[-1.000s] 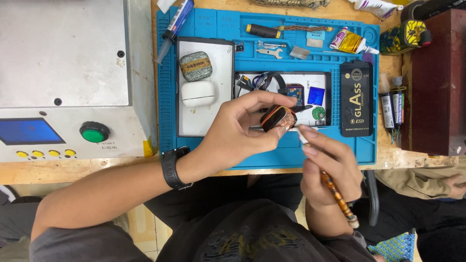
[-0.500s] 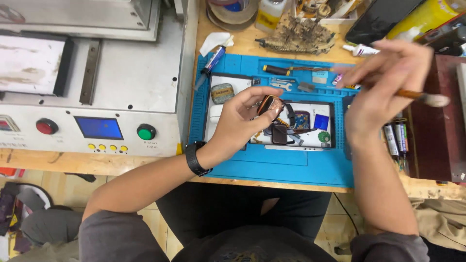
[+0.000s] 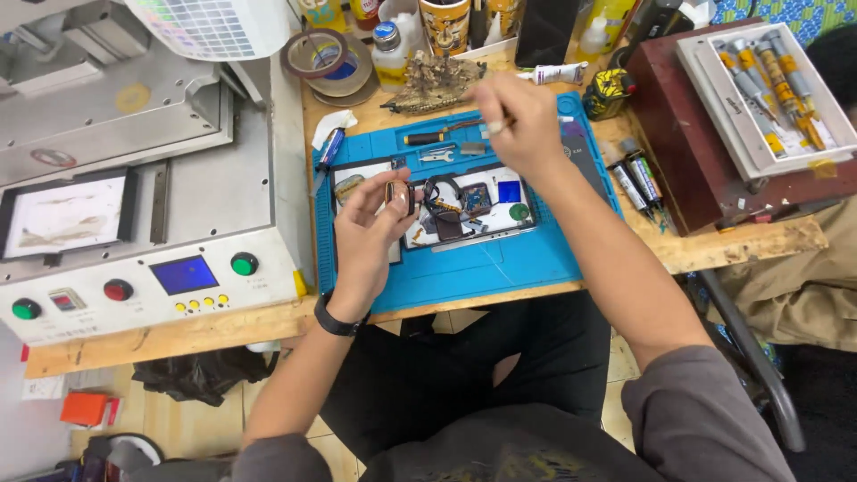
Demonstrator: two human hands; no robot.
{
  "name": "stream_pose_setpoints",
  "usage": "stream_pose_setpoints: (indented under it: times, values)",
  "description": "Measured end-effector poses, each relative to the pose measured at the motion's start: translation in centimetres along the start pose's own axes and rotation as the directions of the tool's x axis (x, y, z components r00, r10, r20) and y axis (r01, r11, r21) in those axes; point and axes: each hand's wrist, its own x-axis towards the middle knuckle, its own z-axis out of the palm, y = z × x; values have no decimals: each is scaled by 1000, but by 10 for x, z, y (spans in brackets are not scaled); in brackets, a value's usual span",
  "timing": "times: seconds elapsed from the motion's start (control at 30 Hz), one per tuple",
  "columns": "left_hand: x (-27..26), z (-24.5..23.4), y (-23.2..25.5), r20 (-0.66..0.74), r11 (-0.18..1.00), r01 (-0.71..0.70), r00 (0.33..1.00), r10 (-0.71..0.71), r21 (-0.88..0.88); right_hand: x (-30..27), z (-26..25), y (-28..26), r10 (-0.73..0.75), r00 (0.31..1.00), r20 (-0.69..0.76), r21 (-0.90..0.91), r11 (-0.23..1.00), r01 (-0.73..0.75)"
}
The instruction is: The person uses a small tool to scrape and clean the copper contacts on the back of a disassembled smartwatch. They repeatedly rotate the device to access different areas of the contact points while working over a blue tray filled with tools and parts.
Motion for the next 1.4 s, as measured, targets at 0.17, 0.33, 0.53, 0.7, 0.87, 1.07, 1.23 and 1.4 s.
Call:
stream_pose_setpoints:
  times: [0.17,0.33,0.53,0.7,0.87,1.07,1.23,1.4]
  values:
    - [-43,6,-11,-85,999,-16,996,13,-28,4,-16,1,147,964,-221,-8,988,-153]
    - [-67,3,-13,-153,995,-80,986,71,-54,7,-16,-8,216,928,-302,43,976,-214]
    - [-46,2,2,-102,986,-164,982,162,-15,10,-18,-15,230,912,-340,101,973,-207]
    - [16,3,18,98,972,-186,980,173,145,12,-18,-17,373,861,-346,239,922,-304]
    - [40,12,8,190,983,-24,982,-11,182,19,-20,-24,523,821,-229,315,838,-446]
    - [36,8,-8,324,995,-5,946,-26,96,20,-19,-26,540,840,-55,201,830,-521]
    - [29,-2,-1,269,996,36,961,-57,82,22,-9,-38,434,889,148,141,880,-453]
    - [28,-6,7,239,998,-22,970,38,-67,21,-3,-60,230,897,378,120,948,-294]
